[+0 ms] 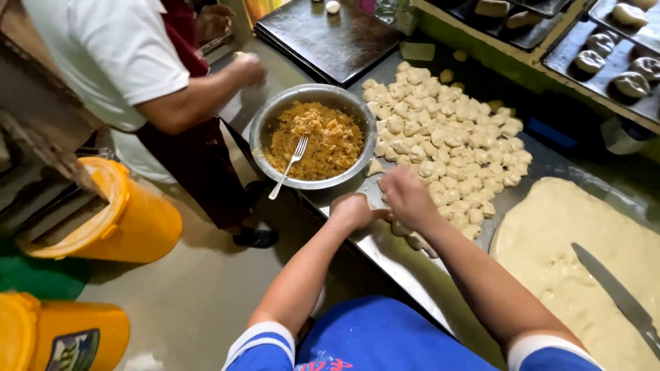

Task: Portioning and shaping dough into small balls on a bakery work table

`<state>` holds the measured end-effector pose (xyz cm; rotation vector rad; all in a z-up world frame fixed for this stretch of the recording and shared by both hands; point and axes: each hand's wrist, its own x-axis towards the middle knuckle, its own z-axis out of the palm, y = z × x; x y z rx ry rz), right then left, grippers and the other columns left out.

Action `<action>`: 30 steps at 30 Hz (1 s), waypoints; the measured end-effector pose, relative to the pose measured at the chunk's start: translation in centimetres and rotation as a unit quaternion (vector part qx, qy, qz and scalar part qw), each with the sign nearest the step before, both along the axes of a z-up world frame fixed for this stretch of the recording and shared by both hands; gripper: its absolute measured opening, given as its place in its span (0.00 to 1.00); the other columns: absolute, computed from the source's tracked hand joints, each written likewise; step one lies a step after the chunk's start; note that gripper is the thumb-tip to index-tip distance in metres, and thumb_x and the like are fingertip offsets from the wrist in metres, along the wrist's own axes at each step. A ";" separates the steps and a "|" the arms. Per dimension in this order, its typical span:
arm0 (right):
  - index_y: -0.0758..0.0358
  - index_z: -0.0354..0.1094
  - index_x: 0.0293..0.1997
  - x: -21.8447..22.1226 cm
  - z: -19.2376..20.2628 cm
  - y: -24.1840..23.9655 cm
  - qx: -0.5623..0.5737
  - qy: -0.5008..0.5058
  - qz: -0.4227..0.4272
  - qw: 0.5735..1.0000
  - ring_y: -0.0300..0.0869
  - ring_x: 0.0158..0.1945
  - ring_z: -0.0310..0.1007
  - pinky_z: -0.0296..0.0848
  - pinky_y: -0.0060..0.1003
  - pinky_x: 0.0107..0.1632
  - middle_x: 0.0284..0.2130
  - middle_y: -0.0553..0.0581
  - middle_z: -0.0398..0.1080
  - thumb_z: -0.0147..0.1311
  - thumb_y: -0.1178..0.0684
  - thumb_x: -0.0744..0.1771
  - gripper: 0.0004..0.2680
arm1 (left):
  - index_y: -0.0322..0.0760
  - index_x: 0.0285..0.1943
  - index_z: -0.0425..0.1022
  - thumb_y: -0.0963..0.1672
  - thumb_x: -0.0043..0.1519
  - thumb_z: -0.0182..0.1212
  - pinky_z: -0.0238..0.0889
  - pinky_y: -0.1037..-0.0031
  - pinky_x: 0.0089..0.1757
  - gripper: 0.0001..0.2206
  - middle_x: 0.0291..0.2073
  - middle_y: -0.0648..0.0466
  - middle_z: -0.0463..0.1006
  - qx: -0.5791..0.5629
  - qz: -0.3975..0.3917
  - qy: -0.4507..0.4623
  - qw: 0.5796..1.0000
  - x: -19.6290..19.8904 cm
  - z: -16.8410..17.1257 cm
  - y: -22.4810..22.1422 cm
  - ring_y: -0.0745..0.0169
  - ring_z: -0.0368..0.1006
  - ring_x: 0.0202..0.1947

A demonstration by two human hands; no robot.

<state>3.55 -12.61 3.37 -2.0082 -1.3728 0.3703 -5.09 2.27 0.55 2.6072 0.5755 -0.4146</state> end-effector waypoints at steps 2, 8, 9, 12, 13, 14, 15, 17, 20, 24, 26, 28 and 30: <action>0.56 0.46 0.79 2.9 -0.7 1.0 0.008 -0.145 -0.114 0.983 0.71 0.78 0.29 0.38 0.70 0.73 0.78 0.72 0.35 0.51 0.36 0.68 0.31 | 0.23 0.73 0.59 0.66 0.52 0.53 0.60 0.50 0.63 0.51 0.62 0.28 0.72 -0.143 0.017 0.005 0.990 -1.9 6.3 -2.5 0.31 0.67 0.66; 0.58 0.78 0.47 3.8 -9.0 -0.6 0.013 0.075 -0.019 0.997 0.60 0.50 0.76 0.74 0.54 0.54 0.38 0.66 0.79 0.54 0.45 0.69 0.11 | 0.39 0.79 0.44 0.45 0.54 0.65 0.63 0.42 0.61 0.43 0.56 0.27 0.75 -0.209 0.076 -0.100 0.970 -1.1 0.5 -3.2 0.24 0.68 0.61; 0.58 0.78 0.47 3.6 -9.3 -0.6 0.014 0.078 -0.014 0.997 0.60 0.50 0.76 0.74 0.54 0.54 0.38 0.66 0.79 0.54 0.45 0.69 0.11 | 0.39 0.79 0.44 0.45 0.54 0.65 0.63 0.42 0.61 0.43 0.56 0.27 0.75 -0.206 0.081 -0.099 0.970 -0.9 -1.1 -2.9 0.24 0.68 0.61; 0.50 0.79 0.42 3.0 -10.6 0.0 0.156 0.037 -0.022 0.987 0.44 0.43 0.80 0.78 0.36 0.47 0.33 0.45 0.77 0.58 0.47 0.68 0.05 | 0.55 0.64 0.72 0.48 0.49 0.67 0.70 0.52 0.57 0.28 0.49 0.43 0.82 -0.184 0.129 -0.168 0.960 -0.7 -5.6 -2.3 0.36 0.75 0.57; 0.45 0.77 0.48 3.2 -11.3 0.4 0.098 0.072 -0.049 0.991 0.44 0.50 0.78 0.76 0.39 0.53 0.41 0.46 0.78 0.54 0.46 0.69 0.07 | 0.47 0.55 0.75 0.50 0.51 0.65 0.73 0.51 0.50 0.21 0.42 0.43 0.82 -0.081 0.101 -0.129 0.983 -0.3 -6.8 -2.5 0.36 0.78 0.49; 0.40 0.76 0.55 3.2 -12.1 0.8 0.039 0.107 -0.076 0.991 0.44 0.57 0.76 0.73 0.42 0.60 0.48 0.47 0.79 0.49 0.45 0.70 0.10 | 0.38 0.46 0.78 0.51 0.53 0.63 0.76 0.50 0.43 0.18 0.34 0.42 0.82 0.023 0.072 -0.088 0.993 -0.1 -8.1 -2.6 0.36 0.81 0.42; 0.40 0.76 0.55 2.9 -10.3 1.0 0.040 0.107 -0.082 0.990 0.44 0.57 0.76 0.73 0.42 0.60 0.48 0.47 0.79 0.49 0.45 0.70 0.10 | 0.38 0.46 0.78 0.51 0.53 0.63 0.76 0.50 0.43 0.18 0.34 0.42 0.82 0.023 0.066 -0.089 0.994 0.8 -8.5 -3.2 0.36 0.81 0.42; 0.61 0.77 0.36 1.8 -6.8 1.3 -0.150 0.038 -0.043 0.987 0.64 0.53 0.75 0.69 0.62 0.59 0.39 0.70 0.78 0.24 0.30 0.72 0.30 | 0.38 0.40 0.79 0.51 0.56 0.56 0.76 0.48 0.37 0.15 0.29 0.46 0.82 0.075 0.050 -0.096 0.991 2.0 -9.6 -4.7 0.38 0.82 0.37; 0.57 0.79 0.43 1.5 -4.3 -0.2 -0.239 0.022 -0.023 0.970 0.61 0.59 0.72 0.66 0.60 0.63 0.48 0.66 0.77 0.23 0.28 0.71 0.30 | 0.39 0.39 0.83 0.51 0.58 0.47 0.75 0.47 0.35 0.19 0.32 0.51 0.84 0.090 0.020 -0.003 0.996 3.8 -8.7 -3.6 0.42 0.83 0.40; 0.61 0.73 0.26 -1.3 -3.1 -1.5 -0.052 0.203 0.167 0.964 0.40 0.28 0.72 0.74 0.42 0.39 0.19 0.56 0.75 0.55 0.47 0.69 0.12 | 0.40 0.38 0.85 0.46 0.57 0.54 0.74 0.46 0.30 0.13 0.29 0.52 0.83 0.174 -0.021 -0.042 0.984 2.1 -9.4 -1.0 0.47 0.83 0.35; 0.43 0.72 0.31 0.0 -3.8 0.8 0.293 -0.197 -0.051 0.934 0.38 0.37 0.75 0.71 0.29 0.43 0.30 0.40 0.73 0.56 0.49 0.66 0.03 | 0.32 0.49 0.81 0.55 0.58 0.53 0.76 0.51 0.41 0.25 0.40 0.39 0.84 0.014 -0.001 -0.050 0.999 0.5 -4.0 -0.1 0.38 0.82 0.46; 0.48 0.55 0.57 1.1 -1.8 1.5 0.172 -0.216 -0.122 0.954 0.52 0.57 0.47 0.49 0.46 0.59 0.55 0.49 0.48 0.47 0.42 0.70 0.11 | 0.27 0.57 0.73 0.60 0.55 0.55 0.72 0.49 0.49 0.35 0.47 0.34 0.80 -0.048 -0.009 -0.044 0.998 -1.9 0.2 -0.6 0.34 0.78 0.52; 0.53 0.38 0.82 0.4 -0.9 1.5 0.054 -0.229 -0.190 0.953 0.67 0.78 0.18 0.28 0.63 0.75 0.80 0.59 0.24 0.37 0.36 0.74 0.26 | 0.22 0.65 0.64 0.65 0.52 0.57 0.68 0.47 0.57 0.47 0.54 0.28 0.77 -0.103 -0.015 -0.041 0.994 -2.7 0.2 -0.3 0.30 0.73 0.59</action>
